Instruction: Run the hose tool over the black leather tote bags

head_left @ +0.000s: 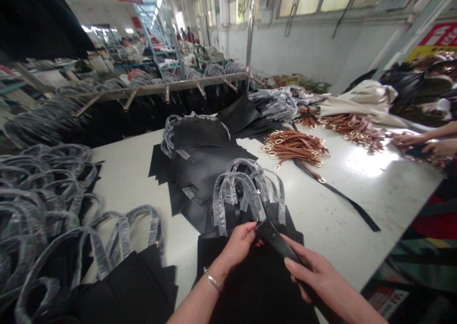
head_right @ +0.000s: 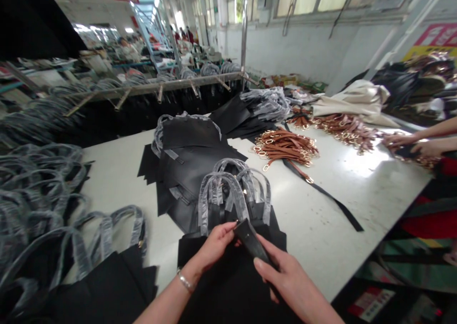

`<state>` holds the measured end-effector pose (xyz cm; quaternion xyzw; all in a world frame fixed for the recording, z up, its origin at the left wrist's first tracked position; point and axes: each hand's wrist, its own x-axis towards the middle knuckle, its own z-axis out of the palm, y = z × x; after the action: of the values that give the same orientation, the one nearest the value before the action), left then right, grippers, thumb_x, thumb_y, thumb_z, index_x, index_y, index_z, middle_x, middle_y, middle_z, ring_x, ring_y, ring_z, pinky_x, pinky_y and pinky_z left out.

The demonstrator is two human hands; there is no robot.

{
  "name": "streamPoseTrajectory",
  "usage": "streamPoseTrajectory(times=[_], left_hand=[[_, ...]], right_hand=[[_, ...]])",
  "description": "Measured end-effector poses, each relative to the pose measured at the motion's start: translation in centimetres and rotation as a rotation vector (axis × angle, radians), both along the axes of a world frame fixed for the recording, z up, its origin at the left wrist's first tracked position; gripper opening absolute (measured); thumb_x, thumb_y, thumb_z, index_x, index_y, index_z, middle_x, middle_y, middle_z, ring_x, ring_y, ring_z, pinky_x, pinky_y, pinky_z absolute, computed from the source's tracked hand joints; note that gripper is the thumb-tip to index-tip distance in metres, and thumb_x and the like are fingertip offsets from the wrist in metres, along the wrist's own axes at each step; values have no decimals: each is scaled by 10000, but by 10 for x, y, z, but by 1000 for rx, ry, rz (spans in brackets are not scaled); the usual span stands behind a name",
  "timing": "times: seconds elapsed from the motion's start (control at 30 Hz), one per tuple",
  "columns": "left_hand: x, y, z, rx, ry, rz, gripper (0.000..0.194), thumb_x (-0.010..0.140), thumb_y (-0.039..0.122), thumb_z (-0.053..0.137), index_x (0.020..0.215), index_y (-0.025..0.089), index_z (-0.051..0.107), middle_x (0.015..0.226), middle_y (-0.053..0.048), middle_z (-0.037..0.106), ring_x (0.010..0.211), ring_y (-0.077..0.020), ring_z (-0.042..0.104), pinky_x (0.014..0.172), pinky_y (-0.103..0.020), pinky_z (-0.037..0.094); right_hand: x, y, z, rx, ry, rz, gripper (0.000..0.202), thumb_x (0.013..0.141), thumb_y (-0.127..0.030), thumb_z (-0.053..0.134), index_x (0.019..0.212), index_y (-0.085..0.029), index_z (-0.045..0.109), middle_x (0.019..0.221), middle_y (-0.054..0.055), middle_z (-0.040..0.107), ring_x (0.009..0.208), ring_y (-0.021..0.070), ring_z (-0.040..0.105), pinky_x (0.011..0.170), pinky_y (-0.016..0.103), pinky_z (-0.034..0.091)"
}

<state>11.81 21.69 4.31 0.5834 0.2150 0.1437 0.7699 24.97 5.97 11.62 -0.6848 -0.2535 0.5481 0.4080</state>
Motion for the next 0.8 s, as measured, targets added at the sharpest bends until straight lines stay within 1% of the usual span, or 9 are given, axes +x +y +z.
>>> streamPoseTrajectory(times=[0.13, 0.2, 0.3, 0.37, 0.43, 0.5, 0.6, 0.7, 0.8], left_hand=[[-3, -5, 2, 59, 25, 37, 290, 927, 337, 469, 1024, 144, 663, 858, -84, 669, 775, -196, 623, 762, -339, 486], [-10, -8, 3, 216, 44, 76, 253, 913, 239, 460, 1033, 182, 675, 959, -93, 668, 896, -214, 619, 865, -381, 469], [-23, -18, -2, 521, 92, 210, 240, 849, 130, 498, 875, 223, 718, 1175, -93, 578, 1146, -241, 501, 1025, -417, 360], [-32, -29, -13, 550, 149, 307, 230, 830, 126, 506, 785, 215, 713, 1166, -98, 540, 1142, -249, 485, 1015, -429, 371], [-39, -41, -28, 376, 184, 331, 215, 851, 189, 493, 767, 193, 691, 1017, -100, 562, 974, -229, 561, 893, -420, 469], [-43, -53, -43, 70, 175, 306, 222, 863, 294, 498, 765, 166, 651, 884, -83, 584, 798, -203, 606, 748, -392, 531], [-45, -64, -56, -261, 142, 289, 295, 816, 421, 576, 739, 138, 610, 781, -64, 613, 710, -197, 637, 690, -379, 551], [-45, -66, -55, -303, 152, 318, 398, 792, 500, 611, 655, 127, 595, 712, -54, 612, 700, -195, 641, 685, -348, 543], [-46, -66, -53, -227, 209, 341, 482, 808, 534, 590, 541, 135, 545, 681, -69, 622, 683, -188, 649, 657, -296, 512]], right_hand=[[5, -1, 0, 37, -49, -58, 742, 830, -525, 581, 1466, -221, 350, 647, -55, 537, 447, 104, 502, 448, 242, 396], [12, -1, 2, 42, -75, -131, 799, 812, -560, 590, 1480, -216, 319, 664, -44, 559, 464, 118, 519, 460, 253, 398], [22, -8, 3, 12, -81, -186, 880, 774, -611, 608, 1487, -201, 296, 661, -42, 556, 457, 127, 521, 456, 264, 398], [24, -15, -1, -12, -65, -191, 917, 755, -629, 617, 1488, -188, 285, 652, -45, 547, 444, 124, 512, 446, 262, 393], [22, -24, -8, -37, -45, -188, 941, 743, -632, 626, 1488, -177, 274, 644, -50, 538, 438, 118, 504, 443, 257, 391], [17, -31, -14, -68, -23, -169, 944, 742, -621, 634, 1488, -173, 268, 638, -55, 530, 437, 113, 496, 439, 249, 386], [9, -37, -21, -108, 13, -114, 915, 760, -603, 626, 1486, -183, 261, 630, -60, 520, 436, 103, 477, 428, 234, 367], [3, -39, -23, -136, 30, -64, 883, 769, -592, 621, 1475, -181, 287, 644, -51, 535, 457, 101, 466, 433, 227, 359], [-2, -39, -24, -151, 29, -26, 864, 770, -577, 623, 1469, -178, 308, 650, -48, 544, 460, 102, 463, 436, 230, 354]])
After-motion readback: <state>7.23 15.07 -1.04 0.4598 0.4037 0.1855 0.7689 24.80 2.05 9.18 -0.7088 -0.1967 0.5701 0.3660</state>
